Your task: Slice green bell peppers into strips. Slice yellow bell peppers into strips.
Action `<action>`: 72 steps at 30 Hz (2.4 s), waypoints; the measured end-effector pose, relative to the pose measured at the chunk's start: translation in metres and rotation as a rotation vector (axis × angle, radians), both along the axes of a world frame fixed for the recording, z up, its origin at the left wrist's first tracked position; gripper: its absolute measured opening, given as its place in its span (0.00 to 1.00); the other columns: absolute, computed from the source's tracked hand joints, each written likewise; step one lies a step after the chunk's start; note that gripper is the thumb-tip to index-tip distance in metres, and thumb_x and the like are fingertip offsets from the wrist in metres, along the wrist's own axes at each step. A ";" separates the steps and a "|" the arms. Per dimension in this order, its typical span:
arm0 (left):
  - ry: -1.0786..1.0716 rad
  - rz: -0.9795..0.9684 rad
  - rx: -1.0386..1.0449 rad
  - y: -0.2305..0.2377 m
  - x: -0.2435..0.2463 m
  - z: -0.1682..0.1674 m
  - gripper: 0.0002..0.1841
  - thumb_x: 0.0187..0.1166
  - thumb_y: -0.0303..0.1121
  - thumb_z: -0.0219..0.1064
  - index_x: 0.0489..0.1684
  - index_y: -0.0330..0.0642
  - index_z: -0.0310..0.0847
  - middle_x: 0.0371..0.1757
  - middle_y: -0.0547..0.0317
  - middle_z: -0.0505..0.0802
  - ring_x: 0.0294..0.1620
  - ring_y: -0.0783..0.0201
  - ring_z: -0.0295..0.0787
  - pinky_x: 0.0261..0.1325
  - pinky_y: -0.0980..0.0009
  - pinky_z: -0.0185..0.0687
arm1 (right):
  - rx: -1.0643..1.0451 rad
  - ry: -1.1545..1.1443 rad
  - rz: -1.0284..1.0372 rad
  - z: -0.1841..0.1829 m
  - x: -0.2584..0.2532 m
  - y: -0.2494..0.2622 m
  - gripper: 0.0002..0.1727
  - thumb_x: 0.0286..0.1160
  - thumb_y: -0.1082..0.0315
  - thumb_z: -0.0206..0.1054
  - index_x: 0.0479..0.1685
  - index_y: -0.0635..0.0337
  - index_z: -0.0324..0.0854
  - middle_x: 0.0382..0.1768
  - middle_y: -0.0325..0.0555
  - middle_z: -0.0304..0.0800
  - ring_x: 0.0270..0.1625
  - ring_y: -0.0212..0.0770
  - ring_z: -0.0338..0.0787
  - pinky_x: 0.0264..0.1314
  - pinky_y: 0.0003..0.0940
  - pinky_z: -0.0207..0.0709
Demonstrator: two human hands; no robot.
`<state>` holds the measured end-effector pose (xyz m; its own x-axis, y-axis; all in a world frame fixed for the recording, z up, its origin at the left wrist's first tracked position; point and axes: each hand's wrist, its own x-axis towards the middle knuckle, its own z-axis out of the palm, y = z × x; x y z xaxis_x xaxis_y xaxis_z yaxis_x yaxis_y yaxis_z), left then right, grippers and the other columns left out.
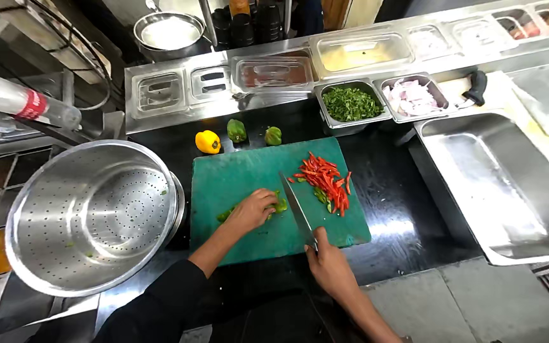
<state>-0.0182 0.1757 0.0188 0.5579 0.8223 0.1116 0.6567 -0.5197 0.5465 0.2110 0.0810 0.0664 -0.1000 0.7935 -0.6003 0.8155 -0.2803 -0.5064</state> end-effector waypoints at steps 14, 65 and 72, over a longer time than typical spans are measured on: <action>0.035 0.023 0.170 -0.011 -0.005 -0.021 0.14 0.79 0.36 0.70 0.56 0.38 0.90 0.62 0.49 0.92 0.70 0.50 0.86 0.74 0.56 0.81 | -0.023 -0.116 0.079 0.001 -0.010 0.001 0.27 0.93 0.59 0.48 0.89 0.54 0.59 0.58 0.60 0.89 0.54 0.61 0.93 0.57 0.57 0.84; -0.124 -0.171 0.155 0.013 -0.019 -0.023 0.10 0.76 0.33 0.73 0.45 0.36 0.91 0.55 0.48 0.93 0.67 0.50 0.87 0.76 0.61 0.78 | -0.094 -0.353 0.223 0.025 -0.068 0.039 0.19 0.91 0.66 0.51 0.77 0.55 0.61 0.51 0.58 0.88 0.53 0.58 0.94 0.52 0.53 0.85; -0.111 -0.176 0.072 0.009 -0.029 -0.017 0.11 0.82 0.32 0.68 0.52 0.36 0.91 0.61 0.49 0.92 0.72 0.52 0.84 0.81 0.61 0.73 | -0.109 -0.385 0.224 0.024 -0.076 0.033 0.20 0.91 0.67 0.50 0.79 0.56 0.61 0.55 0.57 0.88 0.55 0.57 0.93 0.55 0.52 0.85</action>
<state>-0.0472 0.1844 0.0015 0.6730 0.7013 0.2352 0.4904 -0.6611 0.5679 0.1355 0.1136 0.0902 -0.0146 0.7078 -0.7063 0.9851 -0.1110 -0.1316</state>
